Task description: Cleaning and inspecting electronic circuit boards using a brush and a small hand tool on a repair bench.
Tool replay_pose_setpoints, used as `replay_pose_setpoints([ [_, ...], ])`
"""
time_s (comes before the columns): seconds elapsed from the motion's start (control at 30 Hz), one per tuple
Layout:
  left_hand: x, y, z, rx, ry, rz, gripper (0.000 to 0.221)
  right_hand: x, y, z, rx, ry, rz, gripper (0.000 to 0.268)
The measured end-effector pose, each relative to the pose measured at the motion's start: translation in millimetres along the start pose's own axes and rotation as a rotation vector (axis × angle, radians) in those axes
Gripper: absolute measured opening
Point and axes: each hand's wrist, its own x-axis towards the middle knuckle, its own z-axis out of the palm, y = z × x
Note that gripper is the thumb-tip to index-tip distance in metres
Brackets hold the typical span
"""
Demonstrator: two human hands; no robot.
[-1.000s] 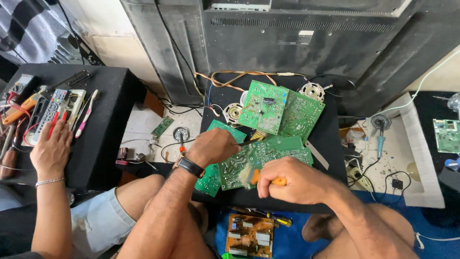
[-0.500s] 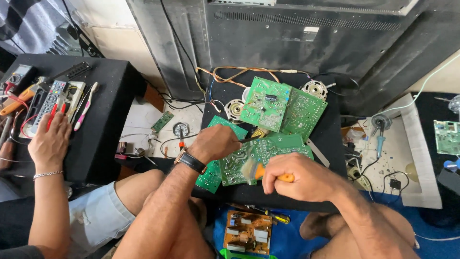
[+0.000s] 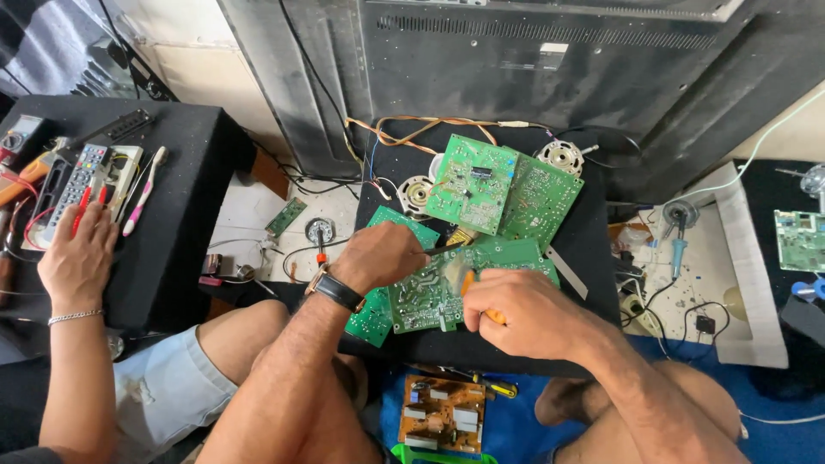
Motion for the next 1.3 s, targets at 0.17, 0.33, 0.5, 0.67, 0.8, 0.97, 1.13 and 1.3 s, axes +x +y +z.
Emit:
replay_pose_setpoints([
  [0.17,1.2,-1.6,1.1,-0.016,0.008,-0.002,0.025,-3.6,-15.4,-6.5,0.247,-0.204,0.009,0.029],
  [0.33,0.1,0.0,0.7,-0.003,0.009,-0.01,0.023,-0.3,-5.4,-7.2,0.107,-0.048,0.003,0.022],
  [0.5,-5.3,4.1,-5.3,-0.028,-0.015,-0.024,0.027,-5.9,-13.5,-1.5,0.225,-0.231,-0.063,0.024],
  [0.67,-3.8,1.3,1.4,-0.009,0.004,0.002,0.025,-6.4,-12.0,-12.3,0.218,-0.152,-0.032,0.023],
  [0.8,-4.4,2.8,-0.7,-0.005,0.019,0.008,0.023,-4.8,-8.2,-7.7,0.015,-0.089,0.04,0.023],
  [0.97,-3.3,4.5,-2.3,0.06,-0.023,-0.015,0.044,-7.9,-16.6,-8.7,0.264,-0.266,-0.021,0.03],
  [1.13,0.6,-1.9,3.9,-0.013,0.016,-0.018,0.025,-4.2,-7.0,-9.0,0.062,-0.038,0.001,0.018],
  [1.3,-6.7,3.9,-5.0,-0.018,-0.007,-0.011,0.026,-9.5,-22.9,-6.9,0.272,-0.26,-0.017,0.024],
])
